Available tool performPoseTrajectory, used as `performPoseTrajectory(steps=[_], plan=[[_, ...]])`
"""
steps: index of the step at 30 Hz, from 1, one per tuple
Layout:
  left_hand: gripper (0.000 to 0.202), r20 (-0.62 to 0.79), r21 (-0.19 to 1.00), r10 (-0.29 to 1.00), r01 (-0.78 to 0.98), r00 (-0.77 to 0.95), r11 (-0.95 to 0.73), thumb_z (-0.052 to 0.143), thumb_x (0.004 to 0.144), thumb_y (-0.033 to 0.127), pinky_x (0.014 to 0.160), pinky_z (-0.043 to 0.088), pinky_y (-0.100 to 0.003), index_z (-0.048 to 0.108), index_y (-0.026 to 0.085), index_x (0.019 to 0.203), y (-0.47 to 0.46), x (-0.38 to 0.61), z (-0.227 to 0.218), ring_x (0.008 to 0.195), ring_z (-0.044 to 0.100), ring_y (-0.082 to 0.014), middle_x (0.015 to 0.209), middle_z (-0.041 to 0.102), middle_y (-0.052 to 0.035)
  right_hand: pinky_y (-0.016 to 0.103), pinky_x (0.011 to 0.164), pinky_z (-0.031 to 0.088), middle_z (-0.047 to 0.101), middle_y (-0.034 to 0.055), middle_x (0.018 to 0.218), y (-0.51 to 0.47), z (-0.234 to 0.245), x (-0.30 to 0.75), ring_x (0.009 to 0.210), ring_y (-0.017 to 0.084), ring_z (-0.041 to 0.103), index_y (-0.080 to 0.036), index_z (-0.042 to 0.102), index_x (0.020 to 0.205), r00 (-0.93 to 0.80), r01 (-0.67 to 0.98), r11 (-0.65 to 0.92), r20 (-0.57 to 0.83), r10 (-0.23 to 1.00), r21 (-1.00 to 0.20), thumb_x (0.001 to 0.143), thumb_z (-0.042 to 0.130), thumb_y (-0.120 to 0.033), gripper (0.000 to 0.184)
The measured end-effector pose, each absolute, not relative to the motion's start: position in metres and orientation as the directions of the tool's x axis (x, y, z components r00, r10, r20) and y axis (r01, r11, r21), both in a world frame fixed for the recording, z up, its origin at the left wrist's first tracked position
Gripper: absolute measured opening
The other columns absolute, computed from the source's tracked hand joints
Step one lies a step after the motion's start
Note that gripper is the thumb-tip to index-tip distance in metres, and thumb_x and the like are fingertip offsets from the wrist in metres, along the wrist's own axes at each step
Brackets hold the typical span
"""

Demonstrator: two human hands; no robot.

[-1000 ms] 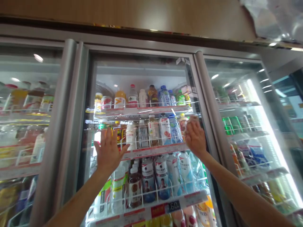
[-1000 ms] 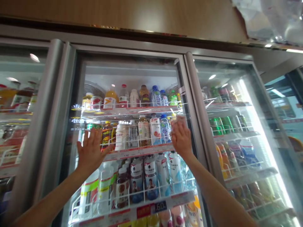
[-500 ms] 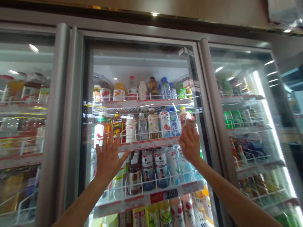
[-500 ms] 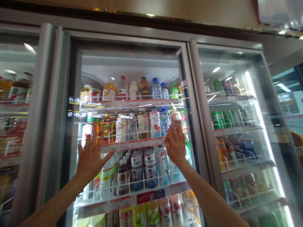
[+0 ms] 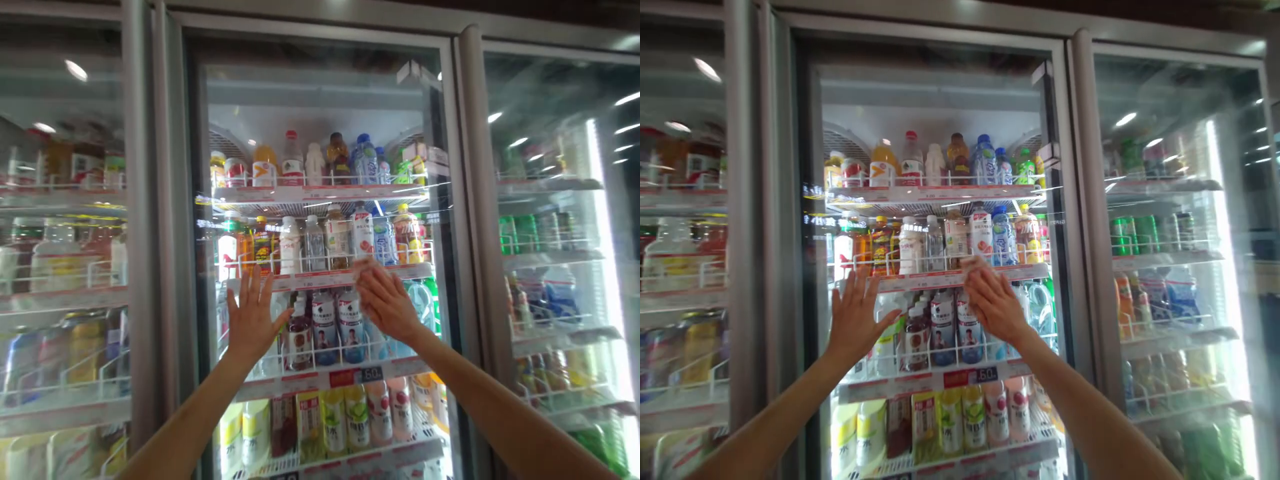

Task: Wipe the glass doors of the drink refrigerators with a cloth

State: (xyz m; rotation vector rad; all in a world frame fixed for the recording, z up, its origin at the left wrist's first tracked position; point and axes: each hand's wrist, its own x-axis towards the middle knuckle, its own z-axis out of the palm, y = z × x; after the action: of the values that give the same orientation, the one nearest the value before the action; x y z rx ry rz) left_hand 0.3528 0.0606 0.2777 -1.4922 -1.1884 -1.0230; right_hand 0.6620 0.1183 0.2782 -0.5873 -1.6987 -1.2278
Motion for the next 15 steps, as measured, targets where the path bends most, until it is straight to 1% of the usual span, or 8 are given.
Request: performPoseTrajectory(steps=[3, 4, 5, 8, 10, 11, 14, 15], plan=[[0.078, 0.955, -0.199, 0.206, 0.976, 0.213, -0.09, 0.048, 0.084, 0.05, 0.109, 0.014, -0.058, 0.01, 0.023, 0.145, 0.057, 0.351, 0.27, 0.14, 0.013, -0.0311, 0.151, 0.021, -0.0147, 0.05, 0.109, 0.023, 0.031, 0.0064, 0.148, 0.119, 0.286, 0.654, 0.139, 0.026, 0.021, -0.024, 0.037, 0.138, -0.115, 0.916, 0.355, 0.969, -0.217, 0.188, 0.085, 0.045, -0.022, 0.054], [0.077, 0.954, -0.2, 0.212, 0.976, 0.213, -0.084, 0.048, 0.084, 0.049, 0.109, 0.014, -0.057, 0.01, 0.023, 0.145, 0.056, 0.35, 0.267, 0.14, 0.013, -0.0305, 0.15, 0.021, -0.0142, 0.051, 0.109, 0.023, 0.028, 0.007, 0.149, 0.119, 0.286, 0.647, 0.14, 0.026, 0.018, -0.022, 0.035, 0.139, -0.065, 0.921, 0.359, 0.97, -0.234, 0.149, 0.085, 0.045, -0.022, 0.055], [0.076, 0.954, -0.197, 0.216, 0.977, 0.209, -0.076, 0.047, 0.085, 0.049, 0.11, 0.014, -0.057, 0.01, 0.023, 0.145, 0.055, 0.35, 0.265, 0.14, 0.013, -0.03, 0.15, 0.022, -0.0138, 0.05, 0.109, 0.022, 0.027, 0.0065, 0.149, 0.118, 0.284, 0.639, 0.14, 0.026, 0.016, -0.022, 0.034, 0.14, -0.099, 0.912, 0.369, 0.968, -0.23, 0.181, 0.085, 0.046, -0.022, 0.056], [0.073, 0.951, -0.198, 0.229, 0.978, 0.207, -0.064, 0.046, 0.085, 0.049, 0.11, 0.015, -0.055, 0.014, 0.022, 0.145, 0.052, 0.347, 0.258, 0.14, 0.015, -0.0292, 0.15, 0.023, -0.0131, 0.045, 0.114, 0.016, 0.034, 0.0015, 0.147, 0.111, 0.274, 0.613, 0.141, 0.021, 0.015, -0.026, 0.038, 0.137, -0.51, 0.735, 0.417, 0.842, -0.178, 0.534, 0.085, 0.048, -0.027, 0.053], [0.07, 0.946, -0.214, 0.236, 0.975, 0.223, -0.066, 0.047, 0.085, 0.049, 0.111, 0.014, -0.053, 0.02, 0.023, 0.144, 0.051, 0.343, 0.255, 0.139, 0.017, -0.0284, 0.149, 0.026, -0.0117, 0.044, 0.114, 0.013, 0.04, -0.0004, 0.144, 0.109, 0.273, 0.604, 0.14, 0.018, 0.018, -0.028, 0.042, 0.134, -0.609, 0.663, 0.428, 0.775, -0.168, 0.614, 0.086, 0.047, -0.028, 0.048], [0.069, 0.943, -0.224, 0.238, 0.972, 0.234, -0.07, 0.047, 0.084, 0.05, 0.111, 0.014, -0.052, 0.023, 0.023, 0.143, 0.05, 0.34, 0.254, 0.139, 0.018, -0.0279, 0.149, 0.027, -0.0108, 0.045, 0.114, 0.013, 0.041, 0.0002, 0.143, 0.109, 0.276, 0.602, 0.139, 0.019, 0.02, -0.028, 0.044, 0.133, -0.554, 0.707, 0.421, 0.815, -0.167, 0.568, 0.086, 0.046, -0.028, 0.047], [0.068, 0.941, -0.239, 0.227, 0.968, 0.251, -0.08, 0.048, 0.083, 0.053, 0.112, 0.013, -0.049, 0.029, 0.024, 0.141, 0.049, 0.334, 0.25, 0.138, 0.021, -0.0271, 0.147, 0.031, -0.0095, 0.048, 0.112, 0.016, 0.037, 0.0043, 0.145, 0.111, 0.286, 0.597, 0.14, 0.022, 0.018, -0.024, 0.041, 0.136, -0.219, 0.878, 0.394, 0.961, -0.171, 0.27, 0.087, 0.044, -0.026, 0.049], [0.068, 0.942, -0.239, 0.222, 0.968, 0.251, -0.079, 0.048, 0.083, 0.053, 0.112, 0.012, -0.049, 0.03, 0.023, 0.141, 0.049, 0.333, 0.249, 0.138, 0.022, -0.0271, 0.147, 0.032, -0.0097, 0.048, 0.112, 0.016, 0.035, 0.0043, 0.146, 0.11, 0.287, 0.593, 0.14, 0.023, 0.016, -0.023, 0.039, 0.137, -0.196, 0.885, 0.392, 0.965, -0.173, 0.25, 0.086, 0.044, -0.026, 0.051]])
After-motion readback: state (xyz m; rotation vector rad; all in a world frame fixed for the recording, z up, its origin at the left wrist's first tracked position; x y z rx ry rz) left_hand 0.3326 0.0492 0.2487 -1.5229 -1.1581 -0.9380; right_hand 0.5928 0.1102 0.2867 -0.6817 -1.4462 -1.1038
